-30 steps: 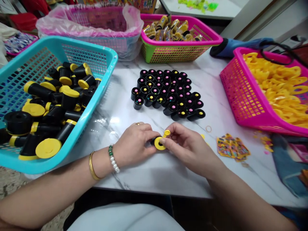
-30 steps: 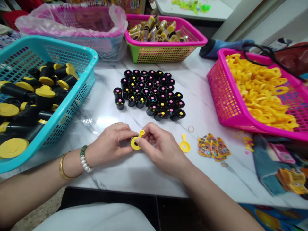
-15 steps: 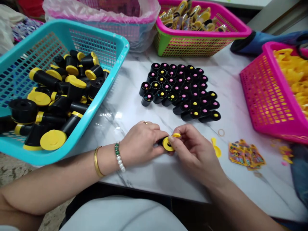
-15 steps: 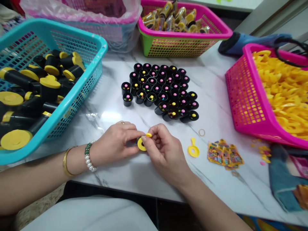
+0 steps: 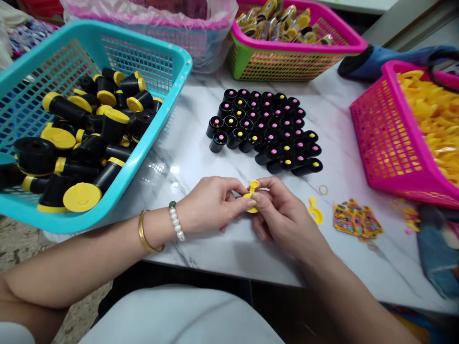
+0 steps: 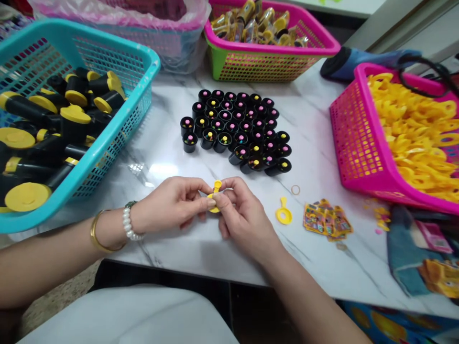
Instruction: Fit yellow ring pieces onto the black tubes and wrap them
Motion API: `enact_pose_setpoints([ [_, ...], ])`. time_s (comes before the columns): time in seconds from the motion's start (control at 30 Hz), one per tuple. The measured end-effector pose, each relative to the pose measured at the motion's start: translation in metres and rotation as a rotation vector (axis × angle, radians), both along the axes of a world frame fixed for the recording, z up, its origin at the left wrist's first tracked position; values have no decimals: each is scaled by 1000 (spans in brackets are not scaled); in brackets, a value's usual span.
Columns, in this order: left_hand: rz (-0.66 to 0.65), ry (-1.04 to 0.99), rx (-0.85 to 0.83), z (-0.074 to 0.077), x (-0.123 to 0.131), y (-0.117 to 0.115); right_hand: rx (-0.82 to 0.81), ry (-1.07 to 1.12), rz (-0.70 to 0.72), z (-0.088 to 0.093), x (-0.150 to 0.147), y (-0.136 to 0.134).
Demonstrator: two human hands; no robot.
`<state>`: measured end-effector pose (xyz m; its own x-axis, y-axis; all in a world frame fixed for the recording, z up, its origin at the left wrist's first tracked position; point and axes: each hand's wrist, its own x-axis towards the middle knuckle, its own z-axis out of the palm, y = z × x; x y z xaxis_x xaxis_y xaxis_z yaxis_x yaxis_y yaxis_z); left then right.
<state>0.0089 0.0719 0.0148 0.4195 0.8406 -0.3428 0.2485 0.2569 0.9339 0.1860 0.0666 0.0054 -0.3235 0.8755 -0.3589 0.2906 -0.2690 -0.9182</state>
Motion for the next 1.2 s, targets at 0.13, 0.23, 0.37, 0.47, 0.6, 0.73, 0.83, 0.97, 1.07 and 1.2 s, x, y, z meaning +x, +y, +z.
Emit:
enact_pose_setpoints([
  [0.13, 23, -99, -174, -1, 3, 2, -90, 56, -60, 0, -3, -4],
  [0.23, 14, -84, -115, -3, 1, 1, -99, 116, -83, -1, -2, -6],
  [0.37, -43, -28, 126, -8, -3, -1, -168, 169, -94, -1, 2, -7],
  [0.47, -89, 92, 288, -10, -3, -1, -162, 153, -121, 3, 5, -10],
  [0.6, -132, 211, 460, -13, 0, -2, -38, 25, -71, 11, 9, -11],
  [0.73, -173, 192, 521, -16, 2, -4, -7, 45, -20, 8, 11, -10],
  [0.83, -188, 225, 540, -17, 2, -6, -2, 126, -113, -1, 10, -13],
  [0.97, -188, 258, 554, -16, 2, -7, -100, 191, -180, -6, 10, -12],
  [1.07, -204, 299, 589, -16, 1, -6, -124, 175, -159, -2, 11, -6],
  [1.2, -210, 306, 580, -17, 1, -5, -111, 154, -120, 2, 11, -1],
])
